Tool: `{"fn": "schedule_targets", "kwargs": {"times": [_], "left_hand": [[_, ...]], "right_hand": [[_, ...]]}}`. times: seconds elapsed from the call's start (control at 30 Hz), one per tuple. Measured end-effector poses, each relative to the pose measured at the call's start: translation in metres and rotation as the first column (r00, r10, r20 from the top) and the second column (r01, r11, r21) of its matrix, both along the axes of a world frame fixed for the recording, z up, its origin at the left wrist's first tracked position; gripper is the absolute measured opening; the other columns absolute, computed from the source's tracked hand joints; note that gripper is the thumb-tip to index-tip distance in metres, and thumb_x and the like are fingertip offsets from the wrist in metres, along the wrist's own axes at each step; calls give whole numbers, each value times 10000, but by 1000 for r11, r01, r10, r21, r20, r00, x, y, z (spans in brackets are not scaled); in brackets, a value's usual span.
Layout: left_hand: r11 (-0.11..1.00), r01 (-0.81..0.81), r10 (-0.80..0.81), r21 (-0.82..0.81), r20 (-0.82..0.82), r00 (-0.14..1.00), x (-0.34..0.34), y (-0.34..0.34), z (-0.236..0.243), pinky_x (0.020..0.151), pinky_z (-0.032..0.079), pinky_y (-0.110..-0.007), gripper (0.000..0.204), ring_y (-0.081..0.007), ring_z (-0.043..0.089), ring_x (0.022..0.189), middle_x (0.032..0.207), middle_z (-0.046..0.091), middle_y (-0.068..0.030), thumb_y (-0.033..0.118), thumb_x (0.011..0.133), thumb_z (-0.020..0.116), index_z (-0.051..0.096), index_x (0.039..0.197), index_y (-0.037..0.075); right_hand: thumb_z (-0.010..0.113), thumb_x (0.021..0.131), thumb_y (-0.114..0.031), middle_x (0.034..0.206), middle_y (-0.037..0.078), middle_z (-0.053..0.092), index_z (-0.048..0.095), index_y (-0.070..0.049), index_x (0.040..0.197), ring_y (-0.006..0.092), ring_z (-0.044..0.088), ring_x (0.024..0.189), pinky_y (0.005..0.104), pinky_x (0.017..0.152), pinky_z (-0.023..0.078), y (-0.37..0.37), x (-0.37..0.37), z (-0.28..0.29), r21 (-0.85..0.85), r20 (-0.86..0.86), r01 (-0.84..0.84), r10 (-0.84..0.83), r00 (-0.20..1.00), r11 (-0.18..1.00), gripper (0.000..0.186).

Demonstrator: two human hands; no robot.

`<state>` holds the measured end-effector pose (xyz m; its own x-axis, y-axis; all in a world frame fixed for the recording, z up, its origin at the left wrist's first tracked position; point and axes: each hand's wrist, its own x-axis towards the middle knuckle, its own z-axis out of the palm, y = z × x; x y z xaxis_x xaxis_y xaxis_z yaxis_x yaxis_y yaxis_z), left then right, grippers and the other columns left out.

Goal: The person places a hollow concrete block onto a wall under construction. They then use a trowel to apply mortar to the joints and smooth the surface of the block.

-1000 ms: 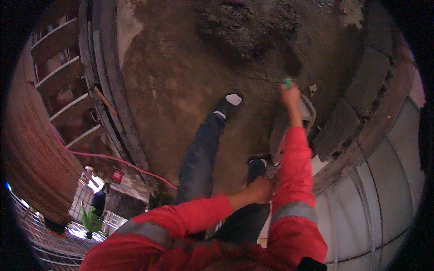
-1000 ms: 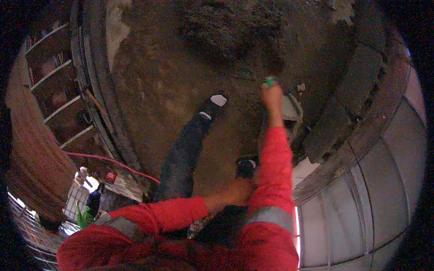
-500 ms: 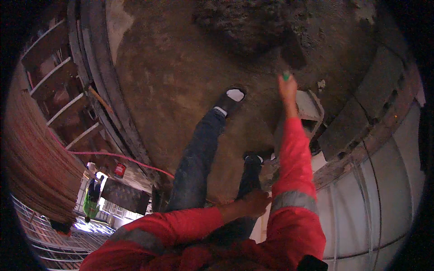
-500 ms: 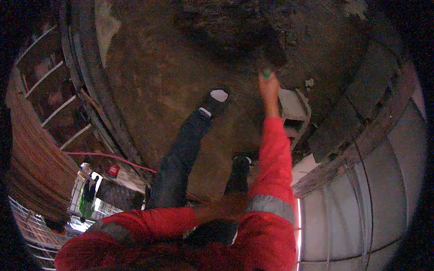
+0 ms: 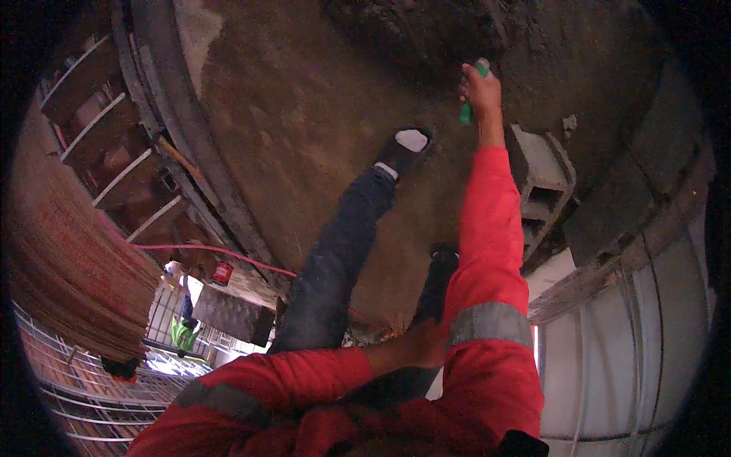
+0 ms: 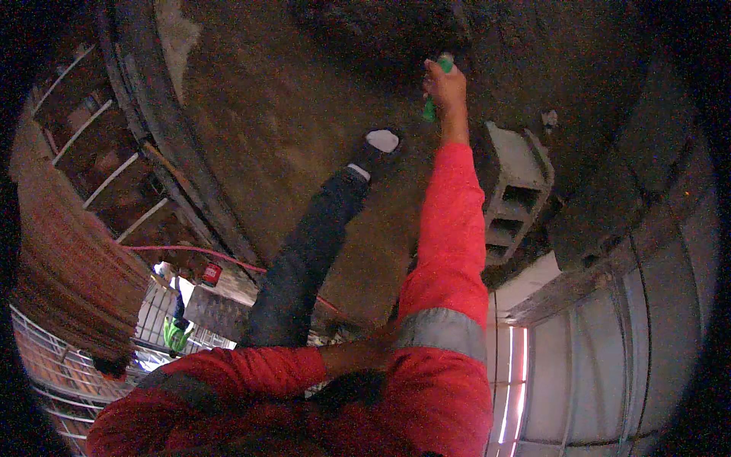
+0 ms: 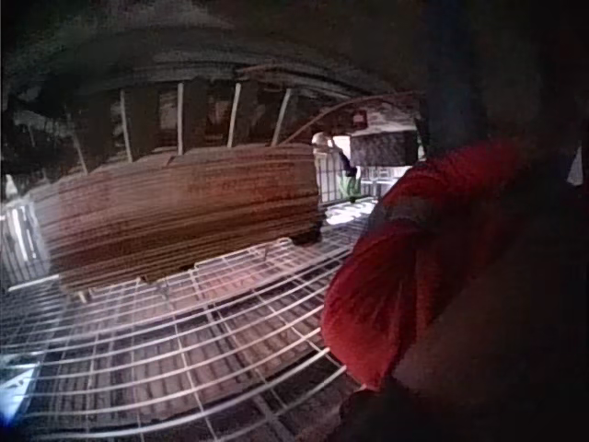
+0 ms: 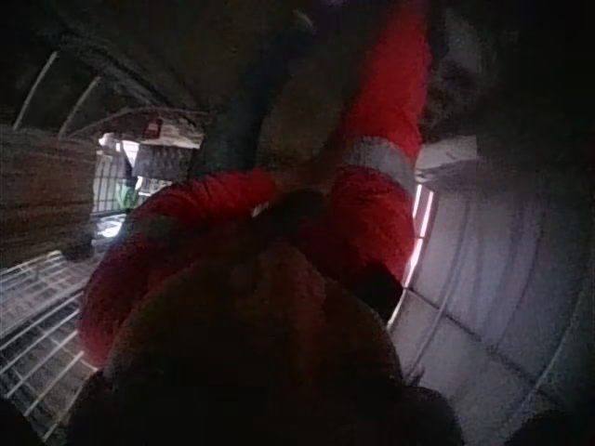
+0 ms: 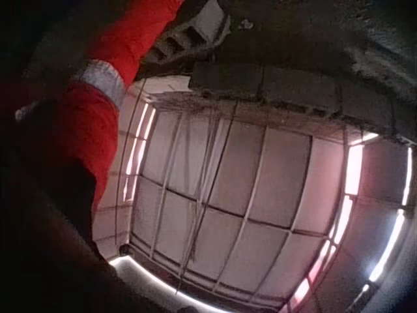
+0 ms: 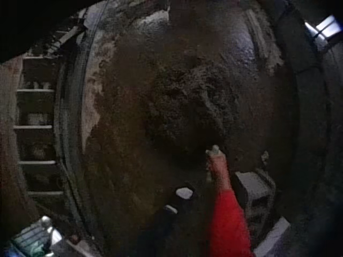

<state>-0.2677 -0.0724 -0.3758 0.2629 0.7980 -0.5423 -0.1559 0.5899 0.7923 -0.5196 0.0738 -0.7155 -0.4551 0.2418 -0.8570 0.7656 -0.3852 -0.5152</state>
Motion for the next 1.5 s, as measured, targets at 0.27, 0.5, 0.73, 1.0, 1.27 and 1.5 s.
{"fn": "schedule_targets", "kwargs": {"times": [0.27, 0.5, 0.73, 1.0, 1.27, 1.5], "left_hand": [[976, -205, 213, 71, -130, 968, 1, 3, -1, 624, 472, -462, 150, -324, 615, 716, 742, 620, -156, 209, 685, 577, 639, 672, 74], [999, -35, 34, -14, -34, 999, -4, 13, -5, 750, 456, -455, 272, -316, 587, 934, 928, 608, -173, 268, 736, 583, 614, 873, 35], [983, -183, 184, 14, -34, 982, 20, 13, -5, 795, 458, -435, 340, -312, 585, 939, 948, 602, -176, 290, 759, 580, 591, 961, 18], [995, -100, 100, -10, -10, 995, 11, 13, -13, 741, 478, -456, 297, -348, 602, 869, 911, 624, -172, 241, 722, 572, 601, 915, 16], [967, -180, 215, 179, -202, 956, 36, 7, -11, 715, 482, -451, 269, -321, 614, 834, 876, 632, -155, 264, 722, 578, 609, 852, 31], [981, -194, 195, 14, -72, 978, 12, 10, -9, 725, 479, -450, 271, -314, 613, 847, 879, 631, -158, 243, 714, 580, 617, 867, 21]], "right_hand": [[599, 786, -253, 798, 211, 608, 537, 16, 928, 404, 588, 809, 436, 694, 460, -35, 15, 38, 936, 10, -151, 404, 915, 318, 309], [551, 844, -261, 935, 252, 611, 497, 37, 1090, 414, 575, 913, 442, 777, 465, -14, 22, 102, 748, 95, -457, 604, 791, 481, 390], [447, 881, -461, 967, 286, 594, 529, 60, 1015, 436, 568, 926, 470, 791, 456, -15, 22, 46, 563, 453, -754, 636, 624, 339, 545], [338, 900, -515, 1041, 303, 562, 558, 75, 1025, 427, 522, 1025, 459, 866, 410, 37, 53, 88, 132, 549, -988, 823, 143, 84, 642], [295, 907, -493, 1060, 306, 553, 552, 72, 1068, 435, 510, 1045, 482, 885, 399, -5, -21, 23, 511, 458, -818, 721, 520, 265, 641], [307, 912, -487, 1024, 282, 577, 538, 76, 1089, 407, 555, 959, 478, 817, 430, 39, 26, 125, 76, 459, -980, 866, 200, 186, 634]]}}
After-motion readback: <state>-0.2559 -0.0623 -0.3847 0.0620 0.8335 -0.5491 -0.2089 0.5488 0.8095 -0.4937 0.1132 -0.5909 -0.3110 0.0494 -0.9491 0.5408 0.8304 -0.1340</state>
